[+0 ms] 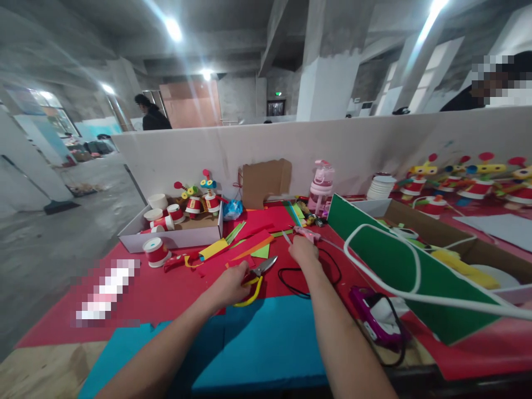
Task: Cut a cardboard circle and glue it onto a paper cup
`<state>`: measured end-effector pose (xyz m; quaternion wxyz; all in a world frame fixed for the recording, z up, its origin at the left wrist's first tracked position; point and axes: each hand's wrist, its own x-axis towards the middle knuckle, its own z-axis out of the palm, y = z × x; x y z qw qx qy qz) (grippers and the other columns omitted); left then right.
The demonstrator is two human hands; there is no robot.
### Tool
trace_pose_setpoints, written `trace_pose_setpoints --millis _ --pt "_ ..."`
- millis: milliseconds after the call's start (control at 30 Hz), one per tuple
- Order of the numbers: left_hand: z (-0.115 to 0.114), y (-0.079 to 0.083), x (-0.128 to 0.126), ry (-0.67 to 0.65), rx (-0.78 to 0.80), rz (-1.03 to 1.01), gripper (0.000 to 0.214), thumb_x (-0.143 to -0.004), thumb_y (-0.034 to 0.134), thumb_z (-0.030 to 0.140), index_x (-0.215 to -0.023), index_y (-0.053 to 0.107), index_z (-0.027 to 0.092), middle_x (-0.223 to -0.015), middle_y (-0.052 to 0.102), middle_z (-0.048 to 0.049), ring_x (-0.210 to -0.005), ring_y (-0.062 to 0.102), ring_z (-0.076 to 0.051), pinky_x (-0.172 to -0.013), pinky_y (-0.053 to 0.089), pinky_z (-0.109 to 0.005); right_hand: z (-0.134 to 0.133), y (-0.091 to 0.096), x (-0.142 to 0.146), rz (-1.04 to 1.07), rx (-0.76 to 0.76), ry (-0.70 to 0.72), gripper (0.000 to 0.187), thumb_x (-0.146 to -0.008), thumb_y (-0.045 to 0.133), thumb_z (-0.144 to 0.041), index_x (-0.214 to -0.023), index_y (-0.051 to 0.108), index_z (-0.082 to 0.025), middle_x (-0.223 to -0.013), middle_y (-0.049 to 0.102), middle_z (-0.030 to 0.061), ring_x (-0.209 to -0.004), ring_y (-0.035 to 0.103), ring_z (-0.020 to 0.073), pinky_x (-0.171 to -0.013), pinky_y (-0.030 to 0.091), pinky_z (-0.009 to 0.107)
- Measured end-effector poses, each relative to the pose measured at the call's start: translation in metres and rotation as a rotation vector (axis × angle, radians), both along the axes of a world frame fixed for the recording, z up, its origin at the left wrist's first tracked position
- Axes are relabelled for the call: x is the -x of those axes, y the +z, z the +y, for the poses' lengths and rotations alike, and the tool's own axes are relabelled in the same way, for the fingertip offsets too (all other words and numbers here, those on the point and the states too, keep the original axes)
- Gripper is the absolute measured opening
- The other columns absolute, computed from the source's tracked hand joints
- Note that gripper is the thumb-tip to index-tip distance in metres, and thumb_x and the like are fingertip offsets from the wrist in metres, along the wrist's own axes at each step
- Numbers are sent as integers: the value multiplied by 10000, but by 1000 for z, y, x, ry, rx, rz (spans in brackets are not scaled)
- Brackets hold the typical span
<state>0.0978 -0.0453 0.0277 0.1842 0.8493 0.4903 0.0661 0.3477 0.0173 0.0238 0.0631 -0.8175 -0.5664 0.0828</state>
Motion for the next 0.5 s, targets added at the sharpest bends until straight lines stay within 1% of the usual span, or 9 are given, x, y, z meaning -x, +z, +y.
trace_pose_setpoints --millis 100,167,233,300,333,367,400,467,500 --pt "-1 -2 -1 -77 -55 -35 244 -797 582 242 -1025 539 169 -1073 635 -134 -901 634 -241 -704 439 -284 -1 -4 8 -3 -25 12 272 -900 553 -264 -1111 652 -124 -1118 686 175 -1074 638 278 -839 480 339" --pt "6 0 4 -104 -71 -68 177 -830 571 286 -969 577 177 -1036 651 -119 -896 636 -241 -712 442 -287 -4 -5 13 -13 -84 -2 307 -907 556 -300 -1154 622 -130 -1177 661 177 -1072 631 276 -819 474 335" --pt "17 5 15 -49 -112 -99 129 -866 516 255 -925 607 185 -984 673 -102 -905 637 -232 -736 439 -285 -9 -2 18 11 -188 19 319 -911 554 -341 -1155 608 -143 -1189 653 166 -1039 636 262 -776 465 315" --pt "28 12 29 57 -167 -109 177 -879 455 194 -915 628 185 -952 688 -94 -916 637 -222 -758 433 -282 -15 3 25 89 -264 132 232 -908 548 -347 -1027 648 -175 -1050 702 109 -932 655 223 -724 445 279" --pt "33 15 35 80 -167 -104 192 -879 446 194 -913 635 184 -922 692 -89 -898 640 -217 -747 431 -278 -18 7 30 133 -281 205 185 -903 544 -331 -936 663 -193 -942 717 73 -862 656 201 -696 430 264" --pt "35 17 39 50 -134 -98 192 -882 452 225 -912 639 188 -891 693 -79 -866 643 -212 -722 430 -272 -20 10 34 169 -291 261 166 -896 538 -310 -862 665 -208 -850 716 44 -800 650 185 -672 416 253" --pt "35 18 41 -14 -78 -88 192 -883 472 280 -921 640 196 -872 693 -68 -836 645 -209 -691 428 -266 -22 13 39 194 -316 285 170 -891 530 -295 -817 661 -217 -793 708 27 -757 641 176 -655 405 249" --pt "29 17 37 -138 13 -46 243 -844 544 404 -970 629 216 -882 694 -59 -807 649 -219 -645 428 -263 -24 17 48 229 -427 240 184 -891 508 -292 -807 656 -223 -773 704 26 -732 630 176 -647 399 249" --pt "24 14 31 -155 17 -4 297 -808 585 433 -1015 614 222 -906 695 -65 -815 653 -233 -640 433 -268 -25 17 53 253 -500 191 192 -896 497 -301 -823 655 -221 -786 706 34 -740 630 181 -655 403 251"
